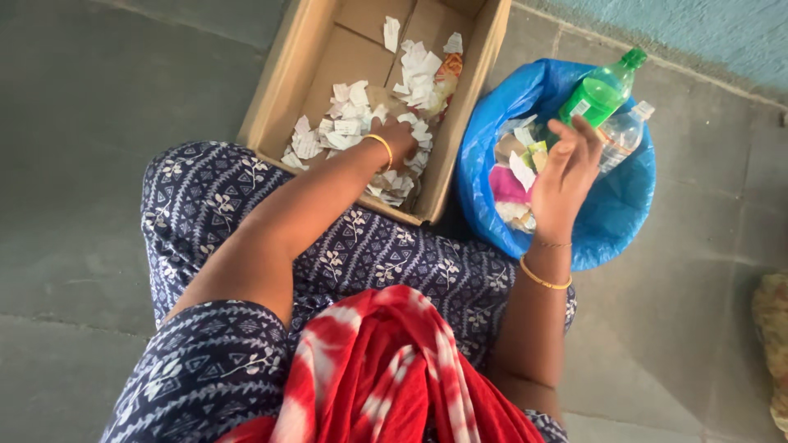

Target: The person sits on the floor and sorts small pieces of paper and plastic from a cardboard box into a blue plastic bag. They handle items one at a time, occasionally unfolding or separating pieces before placing them into the bag.

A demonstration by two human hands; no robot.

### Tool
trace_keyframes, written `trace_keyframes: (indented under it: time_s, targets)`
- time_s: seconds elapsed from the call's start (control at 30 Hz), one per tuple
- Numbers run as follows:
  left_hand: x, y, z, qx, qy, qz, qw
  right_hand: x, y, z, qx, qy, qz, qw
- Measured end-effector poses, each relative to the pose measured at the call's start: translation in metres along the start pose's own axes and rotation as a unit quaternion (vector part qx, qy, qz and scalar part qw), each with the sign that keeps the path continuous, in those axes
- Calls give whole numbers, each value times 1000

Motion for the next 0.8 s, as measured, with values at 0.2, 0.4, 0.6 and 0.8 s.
trace_keyframes:
  time_s: [0.2,0.4,0.6,0.8]
  targets:
    - [-10,6,2,-16,-32,-44,998,17,-4,-9,80,-30,117,989]
    - [-6,-5,-10,32,-42,-6,999,42,-1,-24,36,56,49,997]
    - [5,6,7,5,-16,25,1000,47,4,-21,15,60,50,997]
    - [14,3,8,11,-12,29,999,50,9,-24,6,67,64,996]
Point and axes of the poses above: each hand's wrist, its own z-axis towards the middle knuckle, its own x-axis out of the palm, y = z × x, the point moved 7 cm from there along z, towards the middle knuckle, and after that the axes turned 4 degrees about -z, right-handed, at the moved point
